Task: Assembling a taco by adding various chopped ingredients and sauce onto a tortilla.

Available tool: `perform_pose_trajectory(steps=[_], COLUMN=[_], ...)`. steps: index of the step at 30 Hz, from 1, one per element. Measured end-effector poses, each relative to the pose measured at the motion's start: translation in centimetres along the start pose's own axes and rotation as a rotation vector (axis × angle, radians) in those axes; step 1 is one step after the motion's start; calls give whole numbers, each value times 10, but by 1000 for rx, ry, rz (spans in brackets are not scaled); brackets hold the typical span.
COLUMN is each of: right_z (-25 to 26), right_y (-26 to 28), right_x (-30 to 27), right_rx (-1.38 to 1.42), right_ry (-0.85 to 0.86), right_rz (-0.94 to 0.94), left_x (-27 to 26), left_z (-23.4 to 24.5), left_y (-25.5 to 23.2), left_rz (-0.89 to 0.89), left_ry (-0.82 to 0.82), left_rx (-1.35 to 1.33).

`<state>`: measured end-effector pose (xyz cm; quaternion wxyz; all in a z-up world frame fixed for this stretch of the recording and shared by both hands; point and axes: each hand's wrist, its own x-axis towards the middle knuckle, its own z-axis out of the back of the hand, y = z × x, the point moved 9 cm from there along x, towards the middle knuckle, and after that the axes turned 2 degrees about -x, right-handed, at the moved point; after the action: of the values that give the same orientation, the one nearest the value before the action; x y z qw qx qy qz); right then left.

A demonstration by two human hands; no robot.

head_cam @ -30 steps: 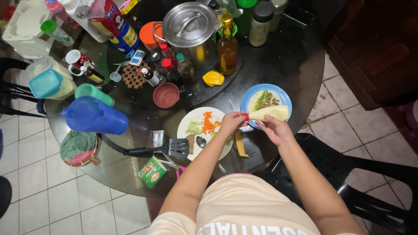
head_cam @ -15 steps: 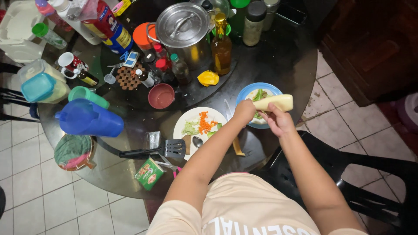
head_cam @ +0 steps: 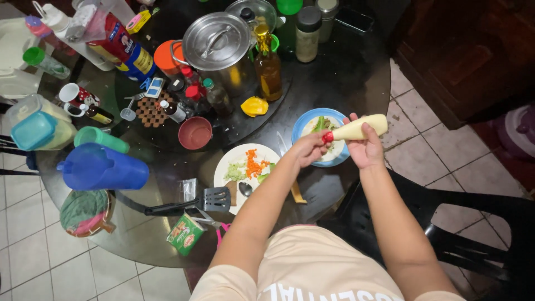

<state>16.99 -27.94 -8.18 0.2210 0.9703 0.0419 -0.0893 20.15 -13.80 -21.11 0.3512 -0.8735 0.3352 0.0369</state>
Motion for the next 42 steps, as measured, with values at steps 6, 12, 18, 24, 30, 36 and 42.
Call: perform_pose_trajectory(steps=[6, 12, 18, 24, 30, 36, 42], right_z=[-19, 2, -11, -10, -16, -15, -17], right_y=[32, 47, 40, 26, 18, 14, 19], right_x=[10, 33, 64, 94, 102, 110, 112], right_rx=[-184, -369, -572, -637, -694, -687, -694], right_ry=[2, -106, -126, -83, -172, -122, -161], right_rz=[124, 167, 255, 296, 307, 299, 271], left_x=[-25, -34, -38, -27, -12, 21, 10], left_z=[7, 71, 83, 105, 95, 106, 81], left_y=[38, 50, 31, 18, 3, -11, -32], left_rz=[118, 61, 23, -92, -212, -451, -368], left_ry=[-192, -458, -488, -553, -568, -538, -559], left_rx=[-72, 37, 192, 321, 465, 654, 616])
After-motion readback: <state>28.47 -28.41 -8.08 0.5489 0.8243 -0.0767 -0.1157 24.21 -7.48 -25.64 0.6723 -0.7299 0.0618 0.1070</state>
